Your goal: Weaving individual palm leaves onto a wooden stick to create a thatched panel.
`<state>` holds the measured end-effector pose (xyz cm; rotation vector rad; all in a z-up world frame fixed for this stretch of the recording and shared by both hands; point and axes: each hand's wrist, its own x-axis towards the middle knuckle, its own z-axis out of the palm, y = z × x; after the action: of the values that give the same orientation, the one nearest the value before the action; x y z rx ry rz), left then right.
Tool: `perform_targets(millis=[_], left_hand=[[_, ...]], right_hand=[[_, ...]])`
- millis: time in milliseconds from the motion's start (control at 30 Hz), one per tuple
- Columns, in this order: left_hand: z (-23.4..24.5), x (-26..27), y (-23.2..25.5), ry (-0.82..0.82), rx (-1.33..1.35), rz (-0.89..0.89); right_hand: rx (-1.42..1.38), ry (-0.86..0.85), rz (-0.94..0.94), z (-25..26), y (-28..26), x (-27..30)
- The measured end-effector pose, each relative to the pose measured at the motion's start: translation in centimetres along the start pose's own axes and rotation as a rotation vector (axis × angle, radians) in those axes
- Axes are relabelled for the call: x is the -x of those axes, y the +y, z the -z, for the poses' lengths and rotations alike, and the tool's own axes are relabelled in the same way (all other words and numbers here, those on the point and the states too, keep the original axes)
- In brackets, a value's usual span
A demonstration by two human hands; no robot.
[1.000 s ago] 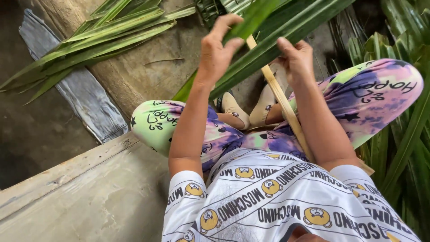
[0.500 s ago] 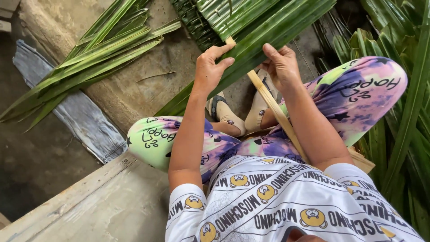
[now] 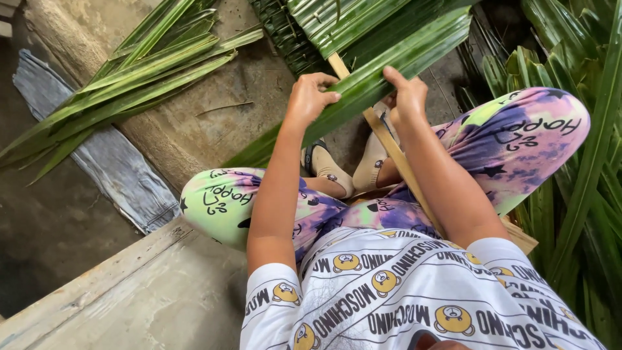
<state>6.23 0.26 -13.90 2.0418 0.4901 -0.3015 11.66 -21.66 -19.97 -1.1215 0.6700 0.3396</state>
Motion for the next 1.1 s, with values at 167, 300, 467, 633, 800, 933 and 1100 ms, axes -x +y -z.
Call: perform_targets(millis=[167,300,467,633,800,933,1100], left_hand=[[0.7,-2.9,-2.2,0.002,0.065,0.037],[0.7,-4.5,-1.7,0.035,0.025,0.131],[-0.8,-7.0,-3.9,0.097,0.063,0.113],[-0.8,-7.3,-2.4,0.138,0.069,0.183],[-1.2,-8.1,-3.1,0.134,0.024,0.191],[-0.9,-8.0,-3.0,0.130,0.025,0.174],[-0.8,-7.9,-2.3,0.137,-0.022,0.204]], right_hand=[[0.057,0.157,-0.108,-1.0,-1.6,-5.3],[-0.026,0.144,-0.081,-1.0,-0.4,-10.4],[-0.006,0.117,-0.064,-0.9,-0.2,-12.6],[-0.077,0.081,-0.092,-1.5,-0.5,-13.3],[-0.020,0.160,-0.132,-2.6,1.5,-11.8],[0.213,0.107,-0.194,-5.1,3.1,-6.3],[0.015,0.017,-0.152,-5.7,3.4,-4.1]])
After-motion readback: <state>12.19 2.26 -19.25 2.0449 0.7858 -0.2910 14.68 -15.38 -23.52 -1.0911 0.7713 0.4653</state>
